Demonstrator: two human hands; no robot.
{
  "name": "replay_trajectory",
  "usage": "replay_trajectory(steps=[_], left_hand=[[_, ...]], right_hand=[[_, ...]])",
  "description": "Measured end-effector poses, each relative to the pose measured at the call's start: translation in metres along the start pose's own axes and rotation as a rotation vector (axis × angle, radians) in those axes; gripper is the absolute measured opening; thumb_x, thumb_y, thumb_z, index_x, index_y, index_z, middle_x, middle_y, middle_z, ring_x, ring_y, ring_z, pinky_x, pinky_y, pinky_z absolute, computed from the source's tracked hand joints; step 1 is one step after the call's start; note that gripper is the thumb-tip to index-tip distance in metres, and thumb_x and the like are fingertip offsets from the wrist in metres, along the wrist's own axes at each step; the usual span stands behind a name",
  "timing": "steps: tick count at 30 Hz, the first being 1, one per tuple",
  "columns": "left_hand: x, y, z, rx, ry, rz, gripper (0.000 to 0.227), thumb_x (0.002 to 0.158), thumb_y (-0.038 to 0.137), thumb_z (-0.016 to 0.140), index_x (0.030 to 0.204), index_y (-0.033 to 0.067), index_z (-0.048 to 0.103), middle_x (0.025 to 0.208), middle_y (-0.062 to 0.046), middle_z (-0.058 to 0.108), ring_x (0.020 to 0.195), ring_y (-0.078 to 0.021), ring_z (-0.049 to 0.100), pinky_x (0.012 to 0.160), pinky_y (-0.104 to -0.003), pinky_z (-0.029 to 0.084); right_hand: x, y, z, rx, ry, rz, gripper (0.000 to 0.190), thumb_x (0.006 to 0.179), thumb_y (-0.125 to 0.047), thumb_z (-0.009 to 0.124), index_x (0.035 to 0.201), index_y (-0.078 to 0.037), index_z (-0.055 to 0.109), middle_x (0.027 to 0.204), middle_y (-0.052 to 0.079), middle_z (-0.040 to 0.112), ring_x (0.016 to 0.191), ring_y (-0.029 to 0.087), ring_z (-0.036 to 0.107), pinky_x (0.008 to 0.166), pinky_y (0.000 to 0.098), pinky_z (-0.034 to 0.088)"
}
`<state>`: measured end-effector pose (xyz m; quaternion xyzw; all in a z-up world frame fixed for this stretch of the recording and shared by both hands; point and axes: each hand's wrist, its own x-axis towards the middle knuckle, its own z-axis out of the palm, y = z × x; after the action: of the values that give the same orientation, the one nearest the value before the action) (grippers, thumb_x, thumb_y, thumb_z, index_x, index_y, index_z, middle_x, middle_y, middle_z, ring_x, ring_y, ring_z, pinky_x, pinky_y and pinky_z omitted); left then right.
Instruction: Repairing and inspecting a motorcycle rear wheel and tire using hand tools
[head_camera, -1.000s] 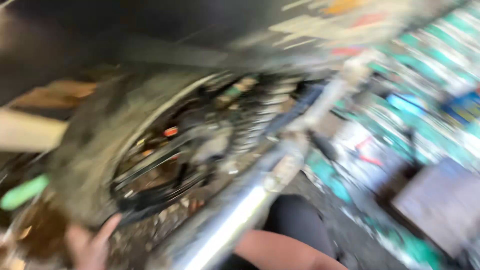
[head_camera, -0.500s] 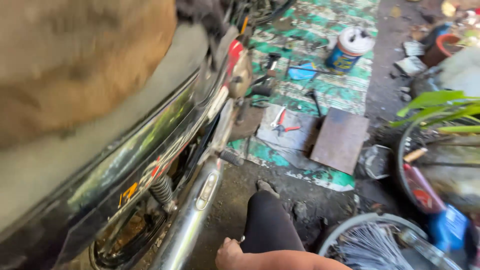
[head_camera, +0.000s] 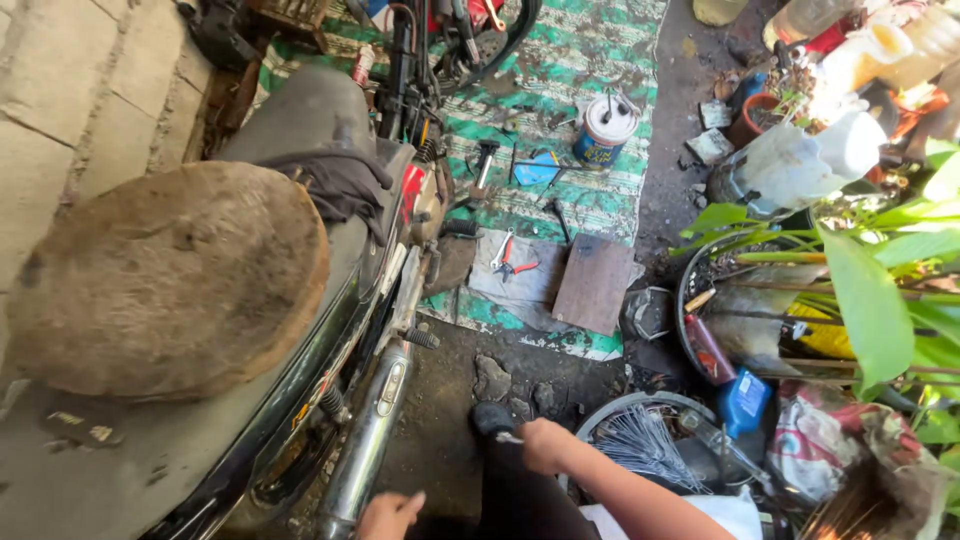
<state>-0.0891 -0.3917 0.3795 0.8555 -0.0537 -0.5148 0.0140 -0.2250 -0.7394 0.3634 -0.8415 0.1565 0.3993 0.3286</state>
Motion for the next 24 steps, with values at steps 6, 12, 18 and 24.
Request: replay_trajectory(steps=[6, 12, 18, 24], left_hand=[[-0.033, 0.096, -0.058, -0.155, 0.186, 0.256, 0.042, 0.097, 0.059, 0.072, 0.091, 0.019, 0.082, 0.09, -0.013, 0.084, 0.097, -0.0383, 0.078, 0.088, -0.046, 0.053], [-0.092, 0.158, -0.096, -0.196, -0.068, 0.205, 0.029, 0.102, 0.046, 0.07, 0.113, 0.0229, 0.084, 0.116, 0.001, 0.086, 0.117, -0.0207, 0.077, 0.099, -0.041, 0.058], [-0.078, 0.163, -0.085, -0.224, 0.001, 0.365, 0.024, 0.1, 0.033, 0.072, 0.114, 0.0247, 0.088, 0.112, 0.004, 0.085, 0.111, -0.0188, 0.078, 0.101, -0.038, 0.058], [-0.058, 0.202, -0.112, -0.244, 0.037, 0.422, 0.028, 0.096, 0.042, 0.081, 0.1, 0.0164, 0.09, 0.115, 0.002, 0.086, 0.108, -0.0172, 0.08, 0.097, -0.037, 0.06]], right_hand=[[-0.063, 0.05, -0.046, 0.293, 0.148, 0.152, 0.034, 0.094, -0.031, 0.061, 0.119, -0.027, 0.084, 0.112, 0.008, 0.087, 0.114, 0.03, 0.081, 0.089, 0.0434, 0.06], [-0.094, 0.035, -0.069, 0.688, 0.201, 0.282, 0.02, 0.098, -0.012, 0.055, 0.1, -0.012, 0.075, 0.078, 0.006, 0.077, 0.064, 0.019, 0.078, 0.064, 0.0365, 0.06], [-0.105, 0.027, -0.095, 0.798, 0.151, 0.252, 0.032, 0.085, -0.004, 0.054, 0.105, -0.012, 0.076, 0.076, 0.004, 0.079, 0.06, 0.016, 0.072, 0.053, 0.0314, 0.055], [-0.092, 0.037, -0.117, 1.04, 0.257, 0.262, 0.037, 0.083, 0.008, 0.063, 0.112, -0.008, 0.08, 0.083, 0.007, 0.079, 0.056, 0.019, 0.072, 0.045, 0.0315, 0.049]])
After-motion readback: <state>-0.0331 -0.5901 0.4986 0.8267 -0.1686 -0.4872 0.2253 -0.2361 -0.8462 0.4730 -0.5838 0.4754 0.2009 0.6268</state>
